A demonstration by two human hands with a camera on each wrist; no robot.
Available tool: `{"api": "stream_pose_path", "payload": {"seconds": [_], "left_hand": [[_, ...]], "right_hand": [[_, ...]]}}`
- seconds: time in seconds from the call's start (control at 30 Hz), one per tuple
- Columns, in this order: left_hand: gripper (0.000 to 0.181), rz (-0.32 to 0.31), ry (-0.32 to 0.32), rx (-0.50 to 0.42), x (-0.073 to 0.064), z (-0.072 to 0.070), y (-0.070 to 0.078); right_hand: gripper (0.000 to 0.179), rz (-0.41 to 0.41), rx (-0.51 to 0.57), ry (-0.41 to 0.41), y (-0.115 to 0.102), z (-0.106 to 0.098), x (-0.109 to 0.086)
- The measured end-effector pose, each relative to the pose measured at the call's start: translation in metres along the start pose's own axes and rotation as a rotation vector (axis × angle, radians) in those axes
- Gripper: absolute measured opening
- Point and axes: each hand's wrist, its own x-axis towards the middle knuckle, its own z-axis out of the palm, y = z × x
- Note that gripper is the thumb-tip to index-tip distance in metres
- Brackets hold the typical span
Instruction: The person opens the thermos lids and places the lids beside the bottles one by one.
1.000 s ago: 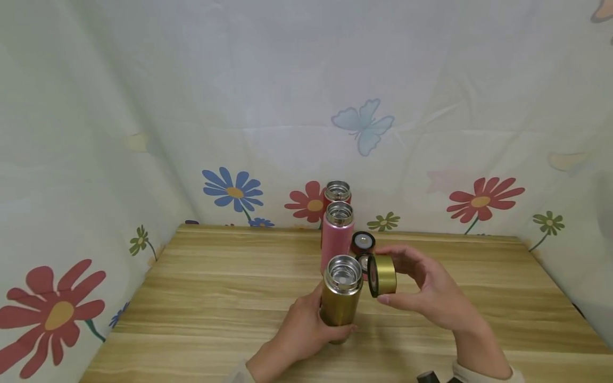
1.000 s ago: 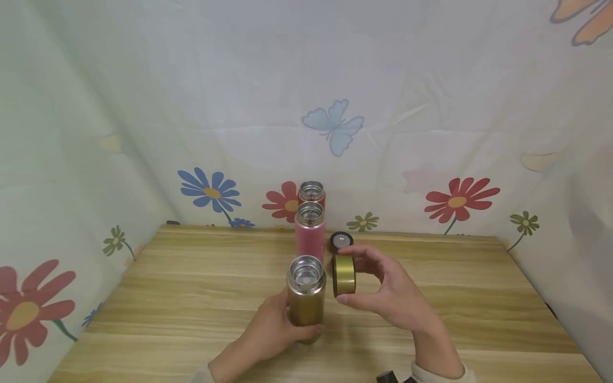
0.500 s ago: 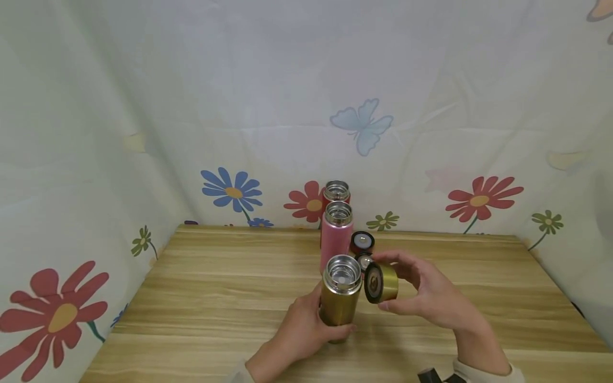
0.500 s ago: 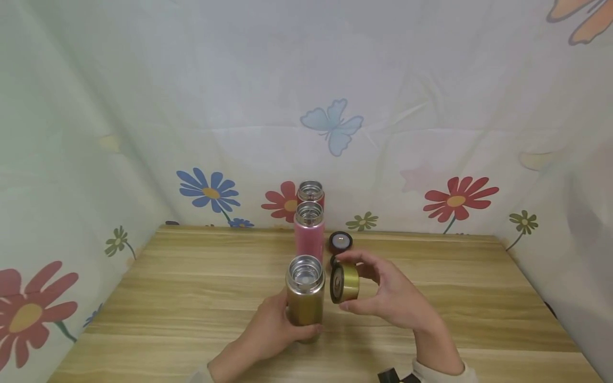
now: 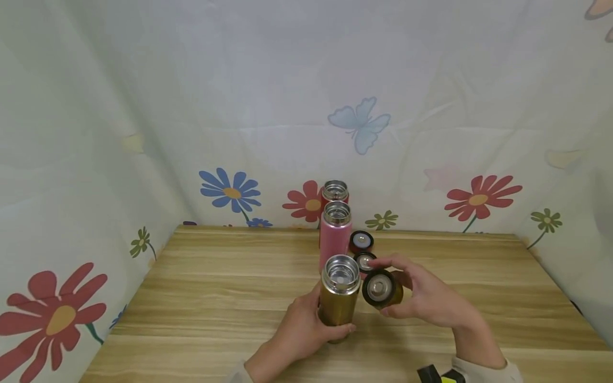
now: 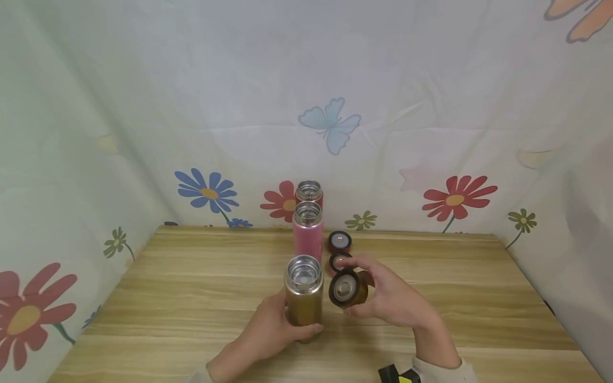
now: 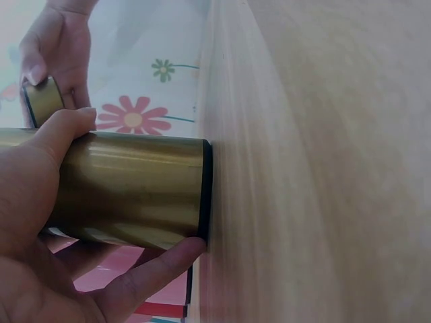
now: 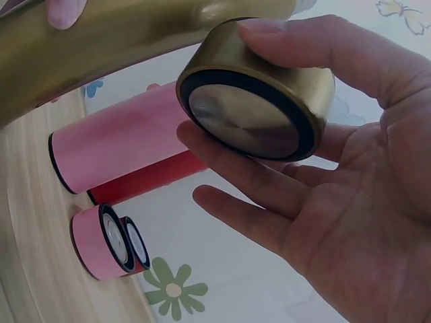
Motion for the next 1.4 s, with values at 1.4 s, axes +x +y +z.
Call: {"api": "stream_pose_path", "payload": {"seconds": [1.4], "left_hand": [[0.094, -0.009, 0.009, 0.024, -0.002, 0.0, -0.001]], "right_hand": [[0.071, 0.115, -0.134, -0.165, 0.022, 0.011, 0.002]]}}
